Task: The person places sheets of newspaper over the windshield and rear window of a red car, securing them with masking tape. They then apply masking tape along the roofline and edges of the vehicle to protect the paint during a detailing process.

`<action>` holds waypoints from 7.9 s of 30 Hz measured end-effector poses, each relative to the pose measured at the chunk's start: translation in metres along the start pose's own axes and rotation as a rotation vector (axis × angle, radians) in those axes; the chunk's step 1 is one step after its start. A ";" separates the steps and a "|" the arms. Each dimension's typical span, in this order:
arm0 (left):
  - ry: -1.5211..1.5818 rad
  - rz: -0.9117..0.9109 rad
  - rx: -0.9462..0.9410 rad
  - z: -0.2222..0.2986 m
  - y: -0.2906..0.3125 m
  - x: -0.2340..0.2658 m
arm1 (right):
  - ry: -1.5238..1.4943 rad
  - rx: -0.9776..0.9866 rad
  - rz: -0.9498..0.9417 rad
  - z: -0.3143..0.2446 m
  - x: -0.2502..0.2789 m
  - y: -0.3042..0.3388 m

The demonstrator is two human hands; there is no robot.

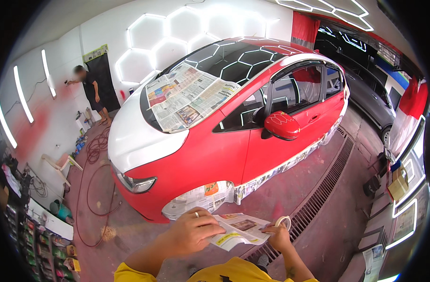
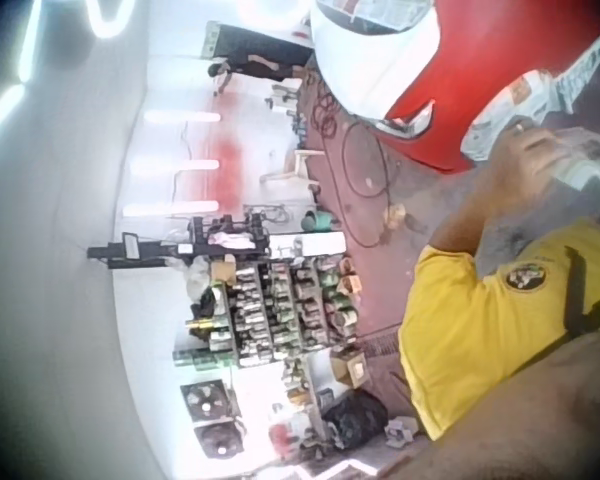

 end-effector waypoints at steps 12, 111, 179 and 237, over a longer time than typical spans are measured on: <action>-0.067 0.217 0.238 0.001 -0.229 -0.154 | -0.009 -0.364 0.017 0.334 0.148 0.078; -1.526 0.598 0.598 -0.398 -0.782 -0.409 | 0.701 1.205 0.685 0.813 0.604 -0.931; -1.113 0.648 0.614 -0.457 -0.900 -0.543 | 0.775 0.561 0.760 0.818 0.546 -0.911; -1.413 0.827 1.450 0.160 -0.229 -0.540 | -1.445 0.966 -1.506 0.132 0.206 -0.325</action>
Point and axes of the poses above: each hand's wrist, its own y-axis away from the middle knuckle, its own x-axis out of the back of the hand, z = x × y, the point moved 5 cm from there along -y, towards the middle knuckle, and after that the axes turned 8 degrees about x, right-handed, at the moved point
